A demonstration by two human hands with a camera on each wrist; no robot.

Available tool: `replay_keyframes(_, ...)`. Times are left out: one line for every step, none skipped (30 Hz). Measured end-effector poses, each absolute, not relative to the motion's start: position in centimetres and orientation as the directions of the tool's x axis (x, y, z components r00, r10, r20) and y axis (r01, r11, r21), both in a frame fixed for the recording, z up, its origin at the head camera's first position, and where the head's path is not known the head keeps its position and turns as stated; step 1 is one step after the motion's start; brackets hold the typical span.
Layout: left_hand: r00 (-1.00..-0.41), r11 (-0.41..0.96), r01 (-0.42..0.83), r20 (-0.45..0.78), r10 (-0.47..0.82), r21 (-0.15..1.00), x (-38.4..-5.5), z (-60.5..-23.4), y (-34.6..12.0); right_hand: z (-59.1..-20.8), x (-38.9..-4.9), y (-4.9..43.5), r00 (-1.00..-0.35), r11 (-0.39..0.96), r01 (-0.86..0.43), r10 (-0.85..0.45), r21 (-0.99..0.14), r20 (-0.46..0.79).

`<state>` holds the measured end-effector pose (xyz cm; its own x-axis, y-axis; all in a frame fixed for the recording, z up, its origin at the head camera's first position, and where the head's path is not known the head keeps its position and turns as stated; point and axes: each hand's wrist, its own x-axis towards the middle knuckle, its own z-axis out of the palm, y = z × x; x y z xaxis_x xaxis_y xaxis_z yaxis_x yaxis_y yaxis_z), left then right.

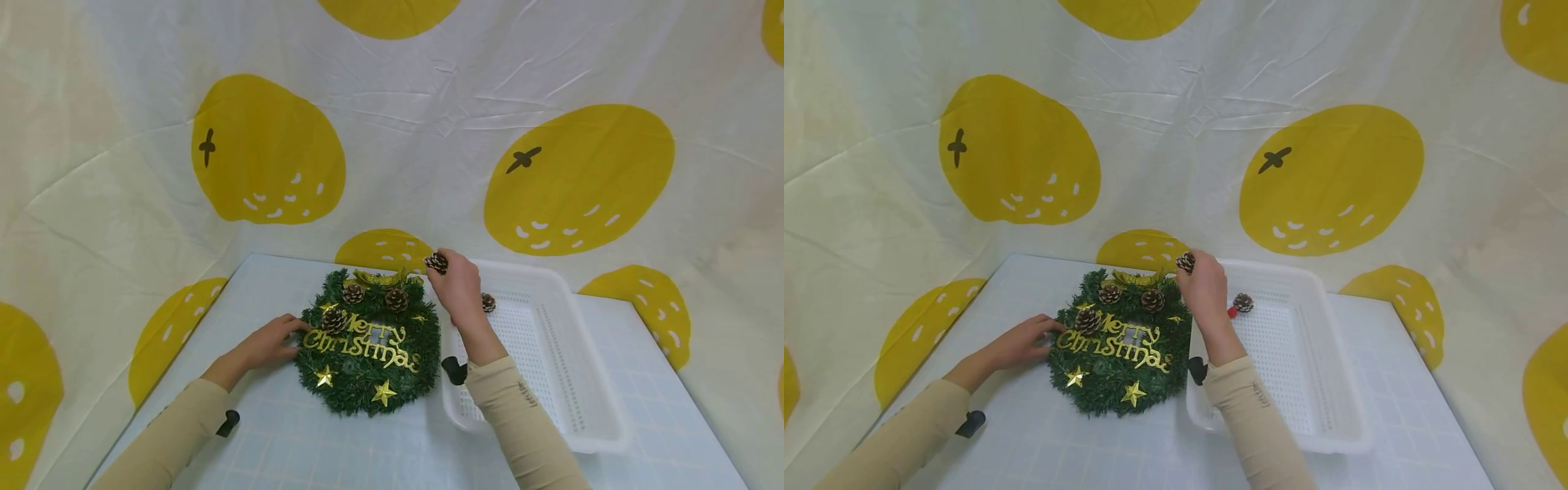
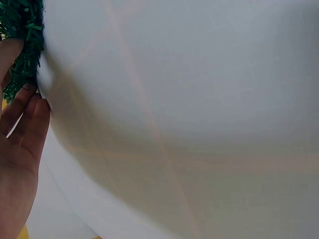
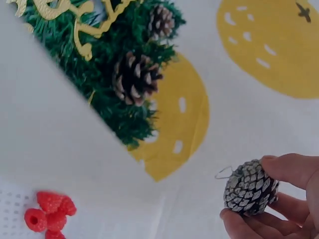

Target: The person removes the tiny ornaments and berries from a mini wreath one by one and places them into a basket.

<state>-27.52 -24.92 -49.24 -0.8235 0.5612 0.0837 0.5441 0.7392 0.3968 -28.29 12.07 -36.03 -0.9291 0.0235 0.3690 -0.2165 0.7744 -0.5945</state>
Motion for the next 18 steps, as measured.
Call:
replay_keyframes(-0.825,0.741,0.542,0.083,0.559,0.398,-27.5,-49.3,-24.9,-36.1,-28.4,12.3,-0.929,0.775,-0.210,0.031,-0.596,0.368)
replay_keyframes(-0.826,0.741,0.540,0.082,0.557,0.399,-27.5,-49.3,-24.9,-36.2,-28.4,12.6,-0.931,0.774,-0.200,0.040,-0.601,0.362)
replay_keyframes(-0.826,0.741,0.539,0.082,0.557,0.401,-27.5,-49.3,-24.9,-36.3,-28.5,12.9,-0.935,0.773,-0.188,0.048,-0.606,0.351)
replay_keyframes(-0.828,0.742,0.537,0.082,0.555,0.401,-27.4,-49.4,-24.9,-36.4,-28.5,13.1,-0.938,0.771,-0.179,0.054,-0.611,0.344)
replay_keyframes(-0.828,0.741,0.537,0.082,0.555,0.403,-27.4,-49.4,-24.9,-36.5,-28.6,13.4,-0.939,0.768,-0.172,0.061,-0.617,0.338)
replay_keyframes(-0.828,0.741,0.536,0.083,0.554,0.403,-27.4,-49.4,-24.9,-36.6,-28.7,13.6,-0.941,0.766,-0.164,0.067,-0.622,0.331)
replay_keyframes(-0.829,0.741,0.536,0.084,0.553,0.404,-27.4,-49.4,-24.9,-36.7,-28.7,13.8,-0.943,0.763,-0.158,0.073,-0.627,0.326)
replay_keyframes(-0.828,0.740,0.537,0.086,0.554,0.404,-27.4,-49.4,-24.9,-36.8,-28.8,14.1,-0.943,0.762,-0.152,0.080,-0.629,0.324)
replay_keyframes(-0.827,0.739,0.540,0.089,0.555,0.403,-27.4,-49.4,-24.9,-36.8,-28.8,14.3,-0.942,0.762,-0.148,0.087,-0.630,0.325)
replay_keyframes(-0.827,0.739,0.541,0.092,0.555,0.402,-27.4,-49.4,-24.9,-36.9,-28.8,14.5,-0.940,0.760,-0.145,0.094,-0.633,0.328)
replay_keyframes(-0.826,0.738,0.541,0.093,0.555,0.403,-27.4,-49.4,-24.9,-36.9,-28.9,14.8,-0.940,0.759,-0.138,0.102,-0.636,0.325)
replay_keyframes(-0.827,0.739,0.541,0.093,0.555,0.402,-27.3,-49.3,-24.9,-36.9,-28.9,15.0,-0.940,0.760,-0.132,0.107,-0.637,0.324)
replay_keyframes(-0.826,0.739,0.542,0.094,0.556,0.400,-27.3,-49.3,-24.9,-37.0,-29.0,15.2,-0.940,0.760,-0.127,0.113,-0.638,0.323)
replay_keyframes(-0.826,0.739,0.543,0.094,0.556,0.399,-27.3,-49.3,-24.9,-37.0,-29.0,15.4,-0.941,0.760,-0.120,0.119,-0.639,0.318)
replay_keyframes(-0.824,0.738,0.545,0.094,0.558,0.398,-27.4,-49.3,-24.8,-36.9,-29.0,15.6,-0.942,0.758,-0.114,0.123,-0.642,0.313)
replay_keyframes(-0.824,0.739,0.545,0.093,0.558,0.396,-27.4,-49.3,-24.8,-36.9,-29.0,15.8,-0.943,0.758,-0.107,0.127,-0.643,0.307)
replay_keyframes(-0.824,0.739,0.546,0.093,0.559,0.395,-27.4,-49.3,-24.9,-36.9,-29.1,16.0,-0.944,0.759,-0.100,0.131,-0.643,0.302)
replay_keyframes(-0.824,0.740,0.546,0.093,0.559,0.393,-27.4,-49.3,-24.9,-36.9,-29.1,16.3,-0.945,0.757,-0.094,0.136,-0.647,0.296)
